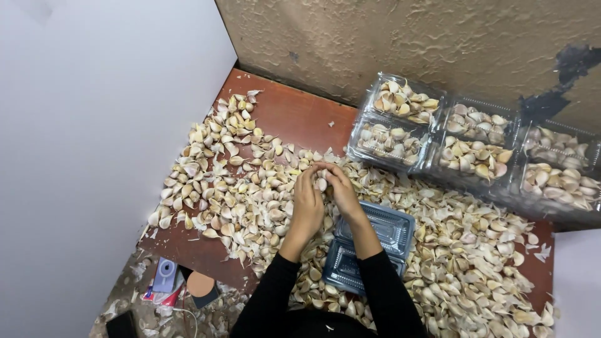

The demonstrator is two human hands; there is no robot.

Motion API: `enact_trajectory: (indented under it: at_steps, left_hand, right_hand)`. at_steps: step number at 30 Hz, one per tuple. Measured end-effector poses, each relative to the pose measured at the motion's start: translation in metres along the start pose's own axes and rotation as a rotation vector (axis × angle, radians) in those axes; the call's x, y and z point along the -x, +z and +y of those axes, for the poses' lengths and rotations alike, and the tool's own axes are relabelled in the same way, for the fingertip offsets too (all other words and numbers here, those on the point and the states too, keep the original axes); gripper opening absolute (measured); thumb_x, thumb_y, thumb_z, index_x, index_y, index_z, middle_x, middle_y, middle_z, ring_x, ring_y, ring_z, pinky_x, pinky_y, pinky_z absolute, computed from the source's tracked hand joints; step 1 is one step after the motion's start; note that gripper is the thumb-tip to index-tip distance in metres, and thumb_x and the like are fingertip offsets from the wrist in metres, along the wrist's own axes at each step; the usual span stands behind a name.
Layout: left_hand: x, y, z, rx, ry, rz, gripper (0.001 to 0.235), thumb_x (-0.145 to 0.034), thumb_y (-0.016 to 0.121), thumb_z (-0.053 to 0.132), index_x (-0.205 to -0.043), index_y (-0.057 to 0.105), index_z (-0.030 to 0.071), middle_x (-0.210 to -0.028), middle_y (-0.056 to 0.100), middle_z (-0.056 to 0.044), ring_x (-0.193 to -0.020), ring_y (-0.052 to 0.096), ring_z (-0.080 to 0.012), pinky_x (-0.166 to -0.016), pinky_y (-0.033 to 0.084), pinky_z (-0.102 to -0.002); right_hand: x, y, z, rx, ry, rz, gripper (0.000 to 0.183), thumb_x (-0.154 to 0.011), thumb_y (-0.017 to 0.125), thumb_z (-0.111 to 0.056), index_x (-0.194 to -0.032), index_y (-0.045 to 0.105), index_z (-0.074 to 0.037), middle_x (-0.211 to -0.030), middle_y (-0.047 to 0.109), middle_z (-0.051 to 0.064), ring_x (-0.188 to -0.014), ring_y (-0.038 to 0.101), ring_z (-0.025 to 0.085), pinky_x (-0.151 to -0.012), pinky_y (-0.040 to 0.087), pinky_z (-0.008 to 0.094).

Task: The person sorts garlic cloves from a large pile on a table and places them into clear plastic containers by hand.

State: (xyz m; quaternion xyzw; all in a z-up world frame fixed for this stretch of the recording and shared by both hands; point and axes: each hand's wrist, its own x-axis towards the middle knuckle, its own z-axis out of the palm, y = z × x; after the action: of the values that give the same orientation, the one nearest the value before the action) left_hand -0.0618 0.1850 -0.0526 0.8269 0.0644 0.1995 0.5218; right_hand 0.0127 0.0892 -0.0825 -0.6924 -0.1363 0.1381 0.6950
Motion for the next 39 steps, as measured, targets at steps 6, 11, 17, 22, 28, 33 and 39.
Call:
enact_trajectory:
  at_steps: [6,11,17,22,28,33,39]
  left_hand:
    - [0.004,-0.003,-0.009,0.078,-0.062,0.0,0.05,-0.098,0.035,0.0,-0.147,0.033,-0.005,-0.137,0.051,-0.029,-0.131,0.047,-0.0488,-0.113,0.034,-0.056]
    - [0.009,-0.006,-0.029,0.074,-0.05,0.029,0.046,-0.095,0.047,-0.003,-0.141,0.047,0.001,-0.131,0.059,-0.023,-0.128,0.053,-0.0442,-0.11,0.039,-0.052]
    - [0.009,-0.024,-0.03,-0.022,-0.109,-0.03,0.044,-0.091,0.06,0.0,-0.134,0.06,0.013,-0.126,0.064,-0.011,-0.119,0.06,-0.0365,-0.103,0.044,-0.052]
    - [0.009,-0.023,-0.014,-0.22,-0.164,-0.141,0.042,-0.093,0.065,0.015,-0.134,0.061,0.023,-0.13,0.064,0.0,-0.123,0.058,-0.0271,-0.108,0.026,-0.069]
    - [0.001,-0.006,-0.012,-0.594,-0.012,-0.126,0.034,-0.09,0.066,0.022,-0.123,0.065,0.027,-0.126,0.064,0.004,-0.116,0.054,-0.0196,-0.102,0.027,-0.062]
    - [-0.005,0.014,-0.033,-0.711,-0.035,-0.243,0.033,-0.09,0.068,0.03,-0.122,0.064,0.025,-0.114,0.066,0.002,-0.107,0.059,-0.0226,-0.096,0.034,-0.055]
    - [-0.032,0.011,-0.007,-0.74,-0.022,-0.338,0.029,-0.085,0.067,0.008,-0.112,0.065,0.018,-0.121,0.062,-0.006,-0.111,0.056,-0.0302,-0.094,0.037,-0.051]
  right_hand:
    - [-0.001,-0.001,0.011,-0.115,-0.027,0.033,0.032,-0.105,0.049,-0.013,-0.134,0.062,-0.006,-0.122,0.07,0.011,-0.111,0.061,0.016,-0.096,0.05,0.032]
    - [0.0,-0.011,0.048,-0.353,0.058,0.06,0.033,-0.107,0.049,-0.016,-0.137,0.055,-0.004,-0.124,0.07,0.015,-0.108,0.069,0.02,-0.088,0.058,0.032]
    - [-0.008,-0.024,0.062,-0.616,0.16,0.035,0.027,-0.109,0.045,-0.021,-0.132,0.053,-0.009,-0.124,0.069,0.019,-0.113,0.07,0.034,-0.085,0.062,0.042]
    - [-0.005,-0.037,0.045,-0.71,0.197,-0.002,0.026,-0.109,0.044,-0.025,-0.128,0.054,-0.012,-0.128,0.068,0.02,-0.119,0.067,0.036,-0.085,0.063,0.042]
    - [0.005,-0.041,0.025,-0.728,0.191,0.039,0.028,-0.108,0.046,-0.023,-0.13,0.055,-0.009,-0.127,0.068,0.019,-0.12,0.067,0.034,-0.092,0.06,0.044]
    - [0.003,-0.05,0.022,-0.674,0.167,0.105,0.026,-0.106,0.05,-0.021,-0.127,0.058,-0.008,-0.117,0.071,0.012,-0.109,0.072,0.026,-0.094,0.06,0.04]
    - [0.007,-0.056,0.014,-0.362,0.184,0.225,0.021,-0.104,0.059,-0.019,-0.119,0.062,-0.005,-0.106,0.068,0.008,-0.095,0.071,0.02,-0.086,0.062,0.035]
